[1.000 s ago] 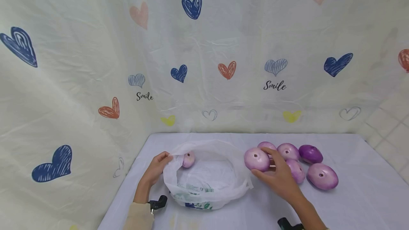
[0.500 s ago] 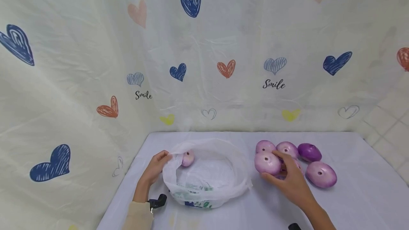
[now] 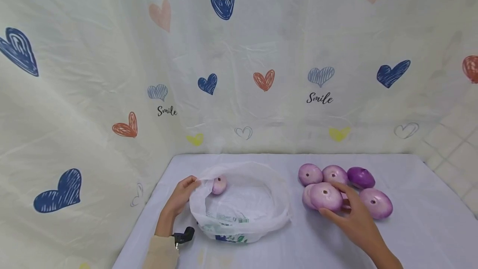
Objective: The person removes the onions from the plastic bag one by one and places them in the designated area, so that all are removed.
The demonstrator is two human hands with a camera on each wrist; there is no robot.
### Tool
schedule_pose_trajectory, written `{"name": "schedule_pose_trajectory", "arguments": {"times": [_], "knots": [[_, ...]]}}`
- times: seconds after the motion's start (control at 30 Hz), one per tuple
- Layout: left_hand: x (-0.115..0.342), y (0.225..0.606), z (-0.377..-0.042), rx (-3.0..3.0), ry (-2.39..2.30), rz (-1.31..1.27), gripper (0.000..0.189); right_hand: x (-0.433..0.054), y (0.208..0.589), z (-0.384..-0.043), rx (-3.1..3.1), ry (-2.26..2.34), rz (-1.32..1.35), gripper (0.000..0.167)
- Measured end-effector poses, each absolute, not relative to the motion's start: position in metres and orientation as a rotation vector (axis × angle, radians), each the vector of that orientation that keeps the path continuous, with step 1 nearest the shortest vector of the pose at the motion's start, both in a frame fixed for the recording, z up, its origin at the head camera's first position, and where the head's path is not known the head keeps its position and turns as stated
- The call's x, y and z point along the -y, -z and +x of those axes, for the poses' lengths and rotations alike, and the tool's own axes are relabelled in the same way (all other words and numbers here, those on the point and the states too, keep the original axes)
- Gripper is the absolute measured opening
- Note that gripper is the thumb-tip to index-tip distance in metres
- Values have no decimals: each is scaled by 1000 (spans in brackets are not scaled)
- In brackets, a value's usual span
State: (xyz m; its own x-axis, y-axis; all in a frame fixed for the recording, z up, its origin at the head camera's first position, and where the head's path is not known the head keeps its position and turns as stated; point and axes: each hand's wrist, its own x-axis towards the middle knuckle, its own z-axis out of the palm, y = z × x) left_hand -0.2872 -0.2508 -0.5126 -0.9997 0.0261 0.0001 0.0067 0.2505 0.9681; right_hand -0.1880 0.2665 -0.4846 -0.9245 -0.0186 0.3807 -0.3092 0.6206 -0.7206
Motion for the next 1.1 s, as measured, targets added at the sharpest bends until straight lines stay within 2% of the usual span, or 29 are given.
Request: {"name": "schedule_pose_trajectory", "arguments": {"times": [1.1], "knots": [[249, 511, -288, -2440, -1956, 16, 18, -286, 518, -172, 2561, -1232, 311, 74]]}}
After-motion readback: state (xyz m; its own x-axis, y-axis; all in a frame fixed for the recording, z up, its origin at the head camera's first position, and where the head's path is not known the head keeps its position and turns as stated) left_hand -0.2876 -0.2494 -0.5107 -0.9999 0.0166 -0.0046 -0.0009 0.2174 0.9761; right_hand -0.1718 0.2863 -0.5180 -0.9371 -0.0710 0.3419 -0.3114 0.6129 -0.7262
